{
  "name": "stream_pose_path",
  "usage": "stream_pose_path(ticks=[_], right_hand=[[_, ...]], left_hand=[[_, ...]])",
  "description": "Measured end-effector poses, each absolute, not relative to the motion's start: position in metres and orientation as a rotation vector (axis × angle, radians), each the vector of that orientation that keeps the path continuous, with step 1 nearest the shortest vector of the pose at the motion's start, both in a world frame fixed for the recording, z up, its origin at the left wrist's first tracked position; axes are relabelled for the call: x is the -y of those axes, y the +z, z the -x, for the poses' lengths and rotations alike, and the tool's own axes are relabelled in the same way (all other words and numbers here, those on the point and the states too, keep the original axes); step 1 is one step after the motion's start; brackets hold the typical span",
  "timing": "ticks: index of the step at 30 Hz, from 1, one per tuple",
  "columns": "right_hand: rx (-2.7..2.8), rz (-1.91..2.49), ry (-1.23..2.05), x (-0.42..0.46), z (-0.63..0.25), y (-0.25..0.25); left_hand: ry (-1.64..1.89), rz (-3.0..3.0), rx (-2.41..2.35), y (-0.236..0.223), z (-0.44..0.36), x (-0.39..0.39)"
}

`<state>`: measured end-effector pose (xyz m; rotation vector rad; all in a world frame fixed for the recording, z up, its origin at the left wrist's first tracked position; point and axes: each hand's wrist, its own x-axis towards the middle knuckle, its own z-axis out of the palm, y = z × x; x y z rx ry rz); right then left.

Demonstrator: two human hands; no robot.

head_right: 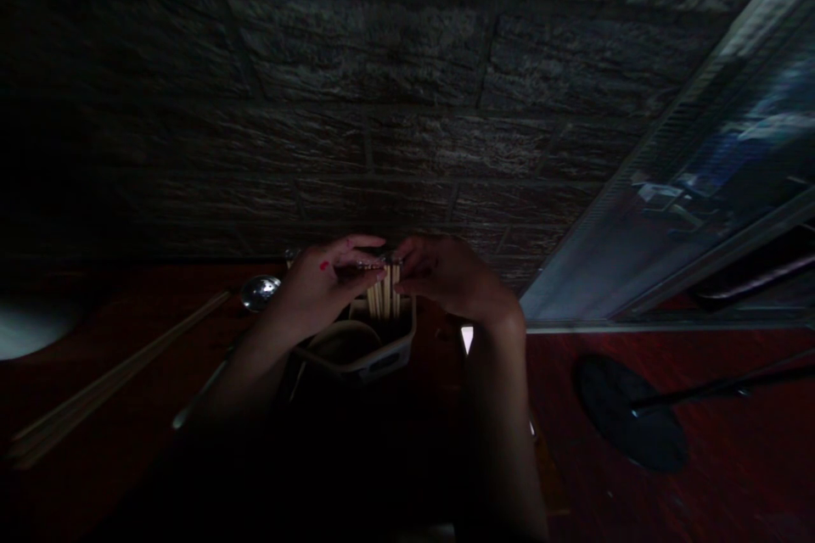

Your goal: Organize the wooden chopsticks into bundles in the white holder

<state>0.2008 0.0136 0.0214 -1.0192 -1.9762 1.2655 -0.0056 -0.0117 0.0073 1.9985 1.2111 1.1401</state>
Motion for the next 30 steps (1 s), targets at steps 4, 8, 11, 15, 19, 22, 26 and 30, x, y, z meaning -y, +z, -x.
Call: stream_pose_path(ticks=[4,8,11,15,19,22,26,30], right_hand=[[2.048,1.031,1.188,-0.0126,-0.1978,0.0248],[2.102,1.070,1.176,-0.0162,-0.1959,0.0218],[2.098,1.081,1.200,-0.0182,-0.1949,0.0204],[2.105,1.101,1.227,-0.0168,-0.1934,0.0247],[2.149,1.111,1.271,-0.0152,-0.1936,0.0278],[2.162,1.093,1.272,-0.0157,-0.1952,0.0267],[2.149,1.121,1.239,-0.0156,-0.1962,0.0259],[2.144,1.114,1.227,-0.0143,-0.1961,0.0268]], left_hand=[[1.156,-1.988,-1.184,0.0050,0.0056,0.0107],[1.151,-1.985,-1.186,0.0038,0.0054,0.0105],[1.146,-1.978,-1.193,0.0042,0.0062,0.0117],[1.129,-1.995,-1.192,0.0058,0.0082,0.0144],[1.098,-2.028,-1.250,0.0104,0.0083,0.0174],[1.085,-2.041,-1.273,0.0131,0.0076,0.0184],[1.094,-2.032,-1.269,0.0116,0.0075,0.0170],[1.118,-2.019,-1.260,0.0087,0.0078,0.0152]])
